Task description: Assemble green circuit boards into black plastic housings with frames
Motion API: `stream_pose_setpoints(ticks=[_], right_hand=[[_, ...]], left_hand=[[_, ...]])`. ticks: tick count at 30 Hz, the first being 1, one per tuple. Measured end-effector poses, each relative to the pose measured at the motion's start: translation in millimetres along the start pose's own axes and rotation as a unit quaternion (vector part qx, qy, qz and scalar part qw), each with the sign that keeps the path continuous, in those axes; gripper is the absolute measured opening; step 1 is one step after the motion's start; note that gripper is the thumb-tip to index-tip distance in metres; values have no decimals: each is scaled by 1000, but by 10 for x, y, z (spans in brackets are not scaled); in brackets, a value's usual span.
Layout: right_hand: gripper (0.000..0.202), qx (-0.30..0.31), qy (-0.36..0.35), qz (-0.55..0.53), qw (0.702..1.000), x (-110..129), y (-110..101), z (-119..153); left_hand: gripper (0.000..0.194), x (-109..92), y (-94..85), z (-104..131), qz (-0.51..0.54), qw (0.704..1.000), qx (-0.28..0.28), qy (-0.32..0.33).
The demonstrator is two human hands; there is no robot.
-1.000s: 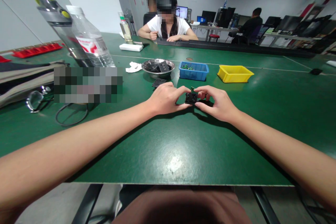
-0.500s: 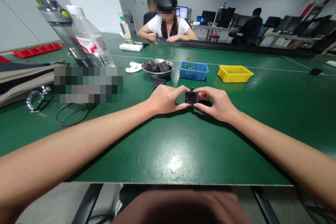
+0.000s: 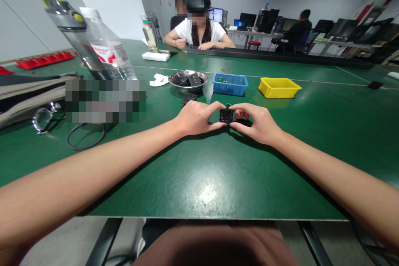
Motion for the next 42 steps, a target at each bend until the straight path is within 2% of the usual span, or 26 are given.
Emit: stream_pose_setpoints(ticks=[7,9,13,19,29,35,42], right_hand=[[39,-70,35,54,995,-123,-119,11],[36,-74,44,82,993,-195,-155,15],[32,-29,53,111,992,-326,-141,22],[34,52,53,89,993,-389,-16,34],[39,121,36,67,990,-415,98,76],[35,117,9,40,992,-405,102,54],[30,77,1,1,997,-384,94,31]], left_hand=[[40,133,22,-31,-8,998,25,-48],[40,157,30,-35,-5,998,30,-59],[40,157,45,-37,-9,996,51,-69],[41,140,64,-34,-16,994,80,-79],[42,143,77,-38,-5,991,107,-86],[42,148,79,-40,-8,989,116,-89],[43,164,90,-45,-9,987,133,-94]])
Point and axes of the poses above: each hand's wrist, its own z-axis away from the middle knuckle, its own y-axis out of the palm, x = y × z, the point moved 5 cm from there along -z, towards the middle knuckle, and after that the axes turned 10 degrees about -y, right-handed, at the moved point
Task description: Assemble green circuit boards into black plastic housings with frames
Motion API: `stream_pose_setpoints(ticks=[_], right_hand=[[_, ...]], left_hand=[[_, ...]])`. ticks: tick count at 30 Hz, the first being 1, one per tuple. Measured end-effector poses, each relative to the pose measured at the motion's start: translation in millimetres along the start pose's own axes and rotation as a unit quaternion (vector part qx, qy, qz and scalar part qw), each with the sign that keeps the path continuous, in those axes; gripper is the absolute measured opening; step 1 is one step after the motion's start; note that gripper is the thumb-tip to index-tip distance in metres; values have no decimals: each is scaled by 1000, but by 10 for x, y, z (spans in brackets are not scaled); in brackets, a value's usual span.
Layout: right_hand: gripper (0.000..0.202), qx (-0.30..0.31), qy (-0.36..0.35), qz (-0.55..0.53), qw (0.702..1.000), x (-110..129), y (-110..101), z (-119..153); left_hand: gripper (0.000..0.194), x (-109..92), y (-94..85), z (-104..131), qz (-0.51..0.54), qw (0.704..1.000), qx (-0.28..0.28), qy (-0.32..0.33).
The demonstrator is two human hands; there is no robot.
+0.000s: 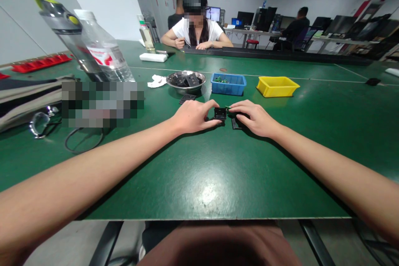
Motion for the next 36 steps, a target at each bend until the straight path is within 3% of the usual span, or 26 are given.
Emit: stream_pose_setpoints(ticks=[5,16,27,36], right_hand=[[34,-48,13,-17,999,-15,-35,-2],[26,-110,124,44,985,-166,-118,28],[21,-117,110,51,986,-142,-144,32],[17,-80,119,49,988,-137,-106,30]], left_hand=[[42,10,0,3,0,1000,9,-3],[43,10,5,-1,-1,1000,24,-17],[41,11,-3,6,6,1000,23,-17],[41,12,3,3,5,999,28,-20]])
Point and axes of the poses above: each hand's wrist, its own z-axis away from the middle knuckle, its own y-axis out of the palm, x = y × z, the point moved 5 cm from there along -z, towards the middle knuckle, and after that the axes turned 10 degrees about -y, right-handed, at the moved point
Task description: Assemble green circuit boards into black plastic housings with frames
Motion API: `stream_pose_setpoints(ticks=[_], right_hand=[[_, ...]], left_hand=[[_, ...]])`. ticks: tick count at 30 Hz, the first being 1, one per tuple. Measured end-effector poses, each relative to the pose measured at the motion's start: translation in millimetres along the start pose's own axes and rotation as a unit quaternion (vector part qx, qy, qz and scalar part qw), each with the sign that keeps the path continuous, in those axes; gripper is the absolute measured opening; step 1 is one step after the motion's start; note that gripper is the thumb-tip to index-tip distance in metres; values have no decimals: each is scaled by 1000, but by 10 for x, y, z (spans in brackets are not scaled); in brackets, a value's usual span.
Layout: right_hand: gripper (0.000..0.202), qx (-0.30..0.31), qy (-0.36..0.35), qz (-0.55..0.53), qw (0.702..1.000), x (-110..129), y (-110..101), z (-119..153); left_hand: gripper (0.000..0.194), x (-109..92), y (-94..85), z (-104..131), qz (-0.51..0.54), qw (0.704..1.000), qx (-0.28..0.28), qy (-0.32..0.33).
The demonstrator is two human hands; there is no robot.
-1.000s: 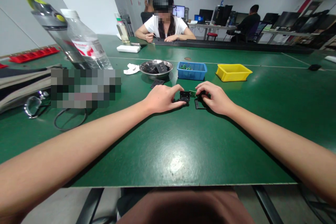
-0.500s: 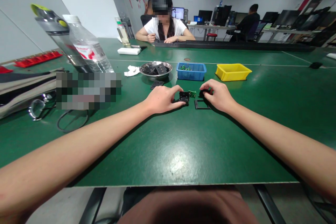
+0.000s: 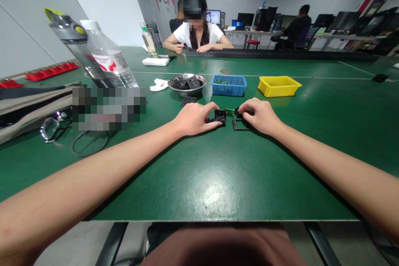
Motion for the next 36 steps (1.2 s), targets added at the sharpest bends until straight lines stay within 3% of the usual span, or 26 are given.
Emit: stream_pose_setpoints(ticks=[8,13,17,25,31,36], right_hand=[[16,-11,-28,-7,1000,87,-33,1],[27,44,-102,-11,994,238,27,8],[27,79,-116,-9,990,265,78,14],[27,57,-133,-17,989,254,46,15],[26,0,-97,-37,995,268,-18,8],[24,-92,18,-58,994,58,-158,15]], left_hand=[[40,0,3,7,8,1000,1,1],[39,-4,0,5,6,1000,-4,3],[39,-3,5,3,5,1000,-7,3],[39,-10,8,-2,8,1000,6,1],[39,-9,7,5,10,1000,5,4],[39,-5,5,5,8,1000,4,4]])
Point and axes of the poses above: each hand's wrist, its own z-axis away from the middle knuckle, its own y-axis out of the palm, x = y × z, the point moved 5 cm from there along -z, towards the middle knuckle, and after that the axes turned 10 degrees about -y, right-handed, at the moved point
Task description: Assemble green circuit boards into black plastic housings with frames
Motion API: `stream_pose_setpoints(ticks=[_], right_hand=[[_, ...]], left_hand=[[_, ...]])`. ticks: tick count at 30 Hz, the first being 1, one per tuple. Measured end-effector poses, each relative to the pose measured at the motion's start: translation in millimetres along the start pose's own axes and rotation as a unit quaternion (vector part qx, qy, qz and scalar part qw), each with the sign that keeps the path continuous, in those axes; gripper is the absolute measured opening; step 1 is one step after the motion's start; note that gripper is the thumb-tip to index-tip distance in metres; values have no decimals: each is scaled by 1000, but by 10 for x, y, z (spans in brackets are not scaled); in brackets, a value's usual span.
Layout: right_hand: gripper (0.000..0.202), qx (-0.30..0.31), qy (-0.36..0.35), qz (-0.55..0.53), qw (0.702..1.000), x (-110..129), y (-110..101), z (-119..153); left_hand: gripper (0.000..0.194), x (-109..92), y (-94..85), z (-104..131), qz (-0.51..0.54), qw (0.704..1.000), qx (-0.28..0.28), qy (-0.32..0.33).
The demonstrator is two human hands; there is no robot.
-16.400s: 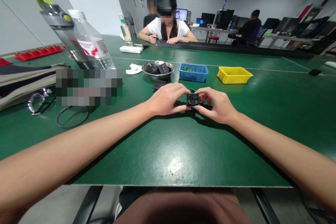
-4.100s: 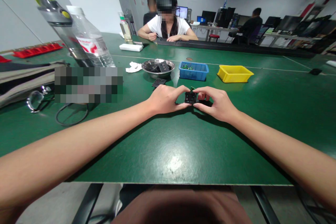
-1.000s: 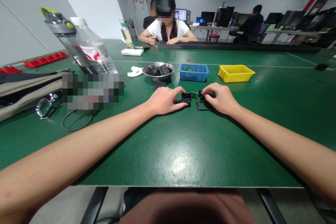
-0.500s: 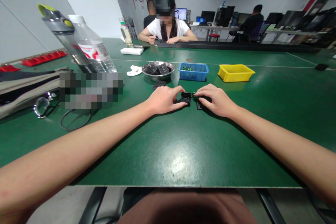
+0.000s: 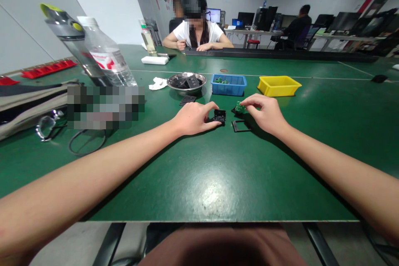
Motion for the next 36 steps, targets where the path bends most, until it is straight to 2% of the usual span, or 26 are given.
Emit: stream_pose_setpoints(ticks=[3,6,10,15,19,27,32,36], right_hand=[[24,-35,117,-14,992,-237,-71,20],[22,-34,214,-55,975,-426,-68,49],[19,-27,269,-107,957,-517,-23,52],[14,-6,262,-102,960,-518,5,33],[13,14,245,-99,964,-520,20,28],[12,3,233,-120,965,-552,40,31],[15,11,224,-107,969,-549,38,43],[15,49,186,-77,978,-494,57,37]], left_hand=[[39,2,0,-3,2,1000,1,4],[39,1,0,-4,5,1000,0,11],[39,3,7,-6,9,1000,8,10],[40,-5,6,-7,16,1000,18,6],[39,1,25,-17,14,999,49,-14],[43,17,58,-42,-8,992,107,-60],[43,11,56,-41,-25,990,118,-70],[41,9,51,-36,-28,991,114,-68]])
Point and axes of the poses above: each hand's wrist, its own z-axis away from the middle knuckle, its own y-axis out of the palm, x = y × z, the point moved 5 cm from there along -z, towards the middle knuckle, and after that the axes turned 10 degrees about -y, right-handed, at the moved point
